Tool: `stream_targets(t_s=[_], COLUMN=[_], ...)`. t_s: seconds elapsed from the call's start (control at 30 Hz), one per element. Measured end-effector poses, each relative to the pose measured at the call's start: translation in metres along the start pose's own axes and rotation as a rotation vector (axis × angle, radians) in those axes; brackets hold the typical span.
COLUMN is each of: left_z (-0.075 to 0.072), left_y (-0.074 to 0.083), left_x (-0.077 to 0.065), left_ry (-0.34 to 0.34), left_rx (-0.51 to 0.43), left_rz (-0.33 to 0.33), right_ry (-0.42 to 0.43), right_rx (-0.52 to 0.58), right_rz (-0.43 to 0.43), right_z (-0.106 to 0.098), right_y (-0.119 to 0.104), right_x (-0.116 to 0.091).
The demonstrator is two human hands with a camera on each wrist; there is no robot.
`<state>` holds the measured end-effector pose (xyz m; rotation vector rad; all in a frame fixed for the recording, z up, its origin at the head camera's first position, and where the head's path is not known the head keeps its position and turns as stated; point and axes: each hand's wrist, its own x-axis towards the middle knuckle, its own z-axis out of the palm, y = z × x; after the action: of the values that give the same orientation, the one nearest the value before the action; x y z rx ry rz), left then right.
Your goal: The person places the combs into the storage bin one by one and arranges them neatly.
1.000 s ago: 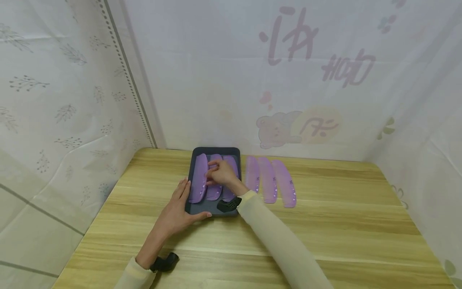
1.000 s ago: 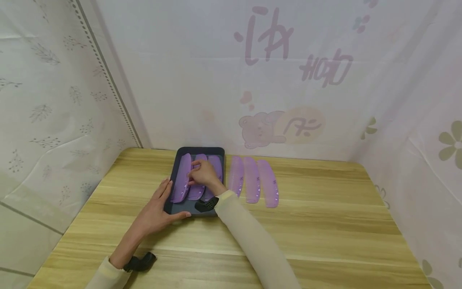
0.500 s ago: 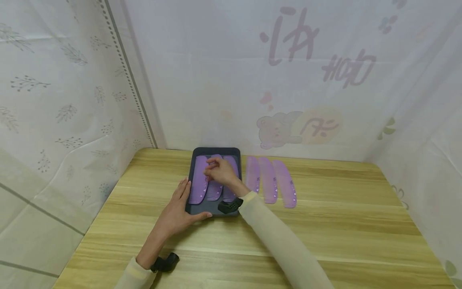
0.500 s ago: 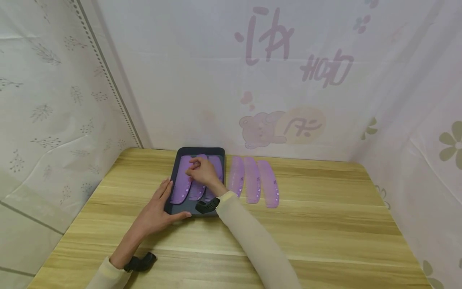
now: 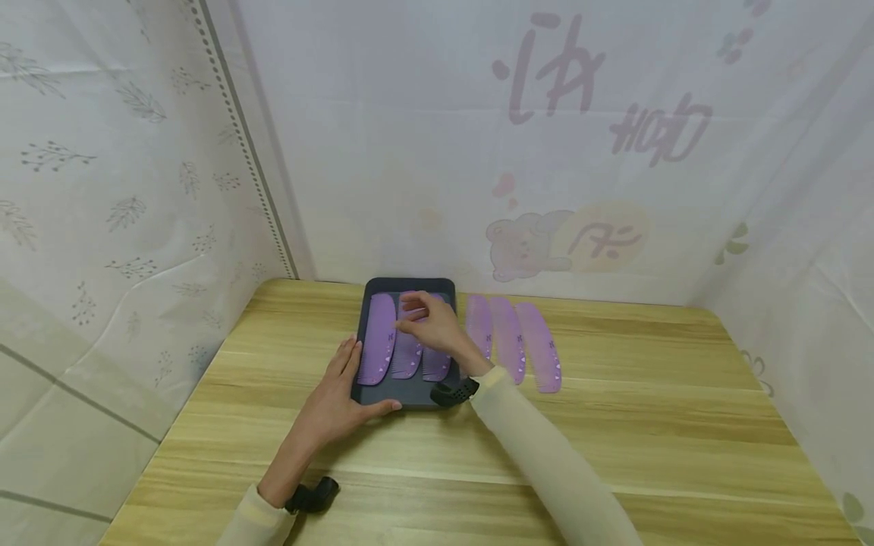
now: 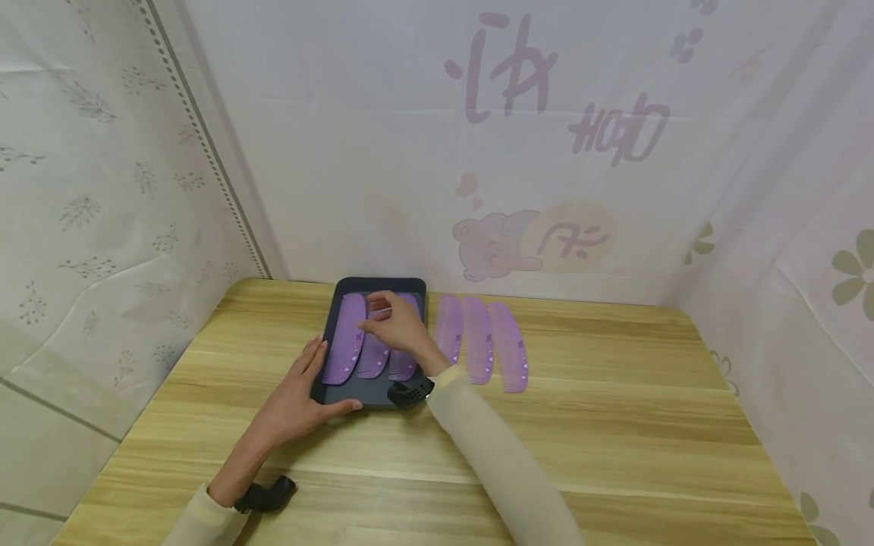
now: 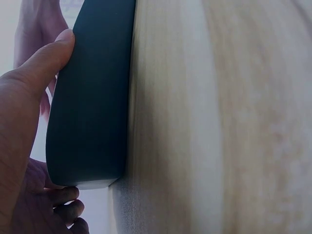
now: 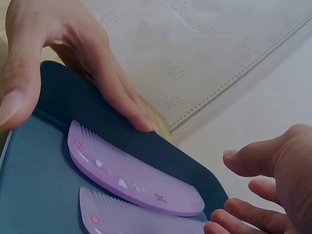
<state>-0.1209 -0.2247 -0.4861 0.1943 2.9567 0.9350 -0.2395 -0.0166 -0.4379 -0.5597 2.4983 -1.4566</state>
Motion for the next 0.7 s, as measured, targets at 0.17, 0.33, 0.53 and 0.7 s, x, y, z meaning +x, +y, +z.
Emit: stream_targets(t_s=[0.17, 0.33, 0.53, 0.7], left_z=[0.0, 0.0, -0.001, -0.001], left_y=[0.001, 0.002, 0.003, 0.003], left_x=[0.0, 0.0, 0.0, -0.002], left_ry=[-0.002, -0.001, -0.001, -0.002], left_rx=[0.002, 0.002, 0.008, 0.004], left_rz=[-0.005, -0.007, -0.01, -0.01], right_ry=[0.009, 0.009, 0.013, 0.027], right_rx=[-0.015, -0.031, -0.069, -0.12], right_rz=[-0.021, -0.032, -0.042, -0.051], right_z=[-0.009, -0.017, -0.025, -0.031], right_y=[0.005, 0.006, 0.007, 0.01], right_x=[-0.006, -0.013, -0.022, -0.029])
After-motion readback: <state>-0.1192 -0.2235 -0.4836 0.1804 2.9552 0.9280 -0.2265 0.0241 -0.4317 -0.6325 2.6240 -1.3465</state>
